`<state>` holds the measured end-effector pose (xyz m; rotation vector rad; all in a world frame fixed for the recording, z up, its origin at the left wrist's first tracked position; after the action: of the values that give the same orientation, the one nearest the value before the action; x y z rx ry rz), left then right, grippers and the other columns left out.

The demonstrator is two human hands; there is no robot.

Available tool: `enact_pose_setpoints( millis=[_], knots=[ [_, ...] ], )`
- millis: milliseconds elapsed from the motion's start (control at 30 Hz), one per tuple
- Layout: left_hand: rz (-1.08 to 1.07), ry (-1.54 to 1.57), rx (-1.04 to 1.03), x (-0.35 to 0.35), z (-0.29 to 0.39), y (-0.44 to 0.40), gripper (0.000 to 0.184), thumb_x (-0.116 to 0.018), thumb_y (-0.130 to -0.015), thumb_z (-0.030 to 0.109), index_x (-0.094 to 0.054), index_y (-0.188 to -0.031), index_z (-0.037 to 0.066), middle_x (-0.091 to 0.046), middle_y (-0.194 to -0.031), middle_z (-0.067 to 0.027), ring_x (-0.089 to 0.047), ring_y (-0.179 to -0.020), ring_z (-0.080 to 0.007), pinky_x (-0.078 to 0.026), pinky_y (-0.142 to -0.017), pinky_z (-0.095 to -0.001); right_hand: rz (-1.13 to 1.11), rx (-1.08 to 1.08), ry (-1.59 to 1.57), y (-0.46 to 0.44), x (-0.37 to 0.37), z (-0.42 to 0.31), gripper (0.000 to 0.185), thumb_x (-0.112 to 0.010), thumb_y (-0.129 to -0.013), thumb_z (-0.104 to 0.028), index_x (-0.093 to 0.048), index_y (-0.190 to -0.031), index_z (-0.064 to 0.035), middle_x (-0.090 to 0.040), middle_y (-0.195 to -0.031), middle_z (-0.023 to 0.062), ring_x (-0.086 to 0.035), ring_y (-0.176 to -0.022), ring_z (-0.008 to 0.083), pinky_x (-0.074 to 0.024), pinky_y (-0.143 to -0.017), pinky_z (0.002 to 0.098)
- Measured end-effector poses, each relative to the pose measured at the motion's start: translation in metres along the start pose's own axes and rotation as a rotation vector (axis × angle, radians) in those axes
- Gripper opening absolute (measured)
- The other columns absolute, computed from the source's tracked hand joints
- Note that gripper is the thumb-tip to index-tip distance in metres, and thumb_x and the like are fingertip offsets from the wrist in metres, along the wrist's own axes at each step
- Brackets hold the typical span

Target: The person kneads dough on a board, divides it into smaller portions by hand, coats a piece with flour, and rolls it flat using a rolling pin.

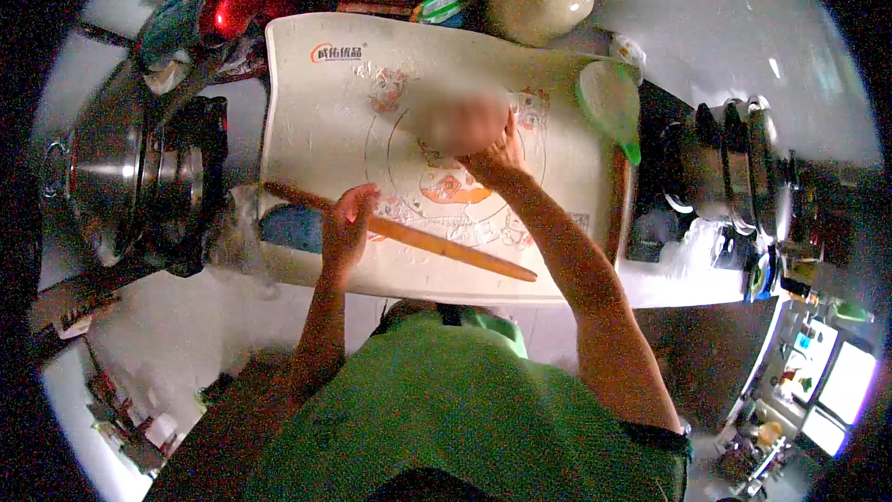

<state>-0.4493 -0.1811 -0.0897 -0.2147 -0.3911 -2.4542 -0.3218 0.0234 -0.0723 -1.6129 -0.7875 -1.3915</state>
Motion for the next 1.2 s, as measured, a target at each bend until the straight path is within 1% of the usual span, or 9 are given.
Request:
enact_pose_setpoints(
  millis=[100,233,333,400,567,733,900,1000,1200],
  knots=[
    [-0.018,0.090,-0.012,-0.011,0.022,0.002,0.026,-0.057,-0.091,0.019,-0.059,-0.108,-0.001,-0.065,-0.100,-0.0113,-0.061,-0.092,-0.0155,-0.047,-0.082,-0.0280,0.092,-0.122,-0.026,-0.055,-0.031,0.045,0.058,-0.055,-0.083,-0.050,-0.046,-0.127,-0.0121,-0.041,-0.133,0.0140,-0.039,-0.121,0.0330,-0.0317,-0.097,0.0503],
    [-0.044,0.154,0.039,-0.020,0.019,-0.001,0.025,-0.057,-0.091,0.016,-0.058,-0.109,-0.001,-0.065,-0.100,-0.0101,-0.060,-0.091,-0.0143,-0.047,-0.082,-0.0268,0.069,-0.252,-0.125,-0.081,-0.043,0.066,0.055,-0.054,-0.083,-0.050,-0.049,-0.119,-0.0087,-0.052,-0.118,0.0151,-0.047,-0.112,0.0346,-0.0363,-0.095,0.0476],
    [-0.031,0.145,0.132,-0.021,0.010,0.003,0.025,-0.057,-0.091,0.016,-0.059,-0.109,-0.001,-0.065,-0.099,-0.0096,-0.060,-0.090,-0.0144,-0.047,-0.081,-0.0264,0.285,-0.044,0.076,-0.046,-0.020,0.044,0.052,-0.060,-0.081,-0.045,-0.048,-0.118,-0.0102,-0.055,-0.113,0.0139,-0.050,-0.109,0.0335,-0.0391,-0.094,0.0464],
    [-0.027,0.153,0.119,-0.023,0.015,0.006,0.025,-0.057,-0.091,0.018,-0.059,-0.108,-0.001,-0.065,-0.099,-0.0095,-0.060,-0.091,-0.0141,-0.047,-0.081,-0.0264,-0.246,-0.211,-0.219,-0.027,-0.016,0.054,0.059,-0.067,-0.077,-0.037,-0.044,-0.126,-0.0139,-0.054,-0.118,0.0128,-0.049,-0.110,0.0317,-0.0403,-0.093,0.0452],
    [-0.029,0.183,-0.003,-0.030,0.007,0.004,0.026,-0.055,-0.092,0.018,-0.058,-0.107,-0.003,-0.065,-0.099,-0.0108,-0.061,-0.092,-0.0149,-0.047,-0.081,-0.0264,0.056,-0.154,-0.113,0.056,-0.002,0.093,0.064,-0.069,-0.075,-0.025,-0.040,-0.132,-0.0166,-0.054,-0.119,0.0125,-0.051,-0.108,0.0322,-0.0430,-0.090,0.0422],
    [-0.023,0.091,-0.078,-0.033,0.002,-0.007,0.025,-0.055,-0.092,0.016,-0.058,-0.108,-0.003,-0.065,-0.099,-0.0119,-0.062,-0.091,-0.0155,-0.048,-0.081,-0.0264,0.021,-0.689,-0.185,0.046,-0.027,0.125,0.058,-0.066,-0.076,-0.020,-0.043,-0.129,-0.0128,-0.054,-0.117,0.0146,-0.051,-0.106,0.0321,-0.0449,-0.086,0.0429],
    [0.069,-0.049,-0.178,-0.046,0.025,-0.014,0.024,-0.055,-0.091,0.015,-0.058,-0.109,-0.001,-0.064,-0.102,-0.0134,-0.063,-0.091,-0.0179,-0.049,-0.080,-0.0279,0.093,-0.140,-0.382,0.041,-0.004,0.018,0.046,-0.066,-0.073,-0.012,-0.051,-0.116,-0.0089,-0.057,-0.109,0.0118,-0.053,-0.104,0.0320,-0.0418,-0.091,0.0444],
    [0.111,-0.264,-0.275,-0.061,0.056,-0.001,0.029,-0.056,-0.089,0.014,-0.057,-0.114,0.000,-0.061,-0.109,-0.0179,-0.059,-0.100,-0.0309,-0.047,-0.086,-0.0365,-0.134,-0.049,-0.354,0.073,0.000,-0.012,0.063,-0.062,-0.080,-0.032,-0.037,-0.135,-0.0129,-0.040,-0.138,0.0120,-0.033,-0.130,0.0287,-0.0205,-0.109,0.0512],
    [-0.112,-0.516,-0.637,-0.140,0.069,0.007,0.054,-0.051,-0.089,0.021,-0.035,-0.133,-0.006,-0.041,-0.133,-0.0250,-0.037,-0.126,-0.0386,-0.030,-0.105,-0.0441,-0.093,0.036,-0.037,0.045,-0.034,0.022,0.077,-0.049,-0.084,-0.056,-0.025,-0.142,-0.0114,-0.026,-0.146,0.0119,-0.021,-0.136,0.0313,-0.0158,-0.106,0.0592]
  ],
)
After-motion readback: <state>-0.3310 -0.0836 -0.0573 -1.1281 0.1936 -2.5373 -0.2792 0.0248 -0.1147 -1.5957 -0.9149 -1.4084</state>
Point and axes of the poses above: each hand's wrist, its own y-axis away from the middle knuckle, its own x-axis out of the back of the hand, z = x × y, the point moved 6 cm from there along -y, towards the middle knuckle
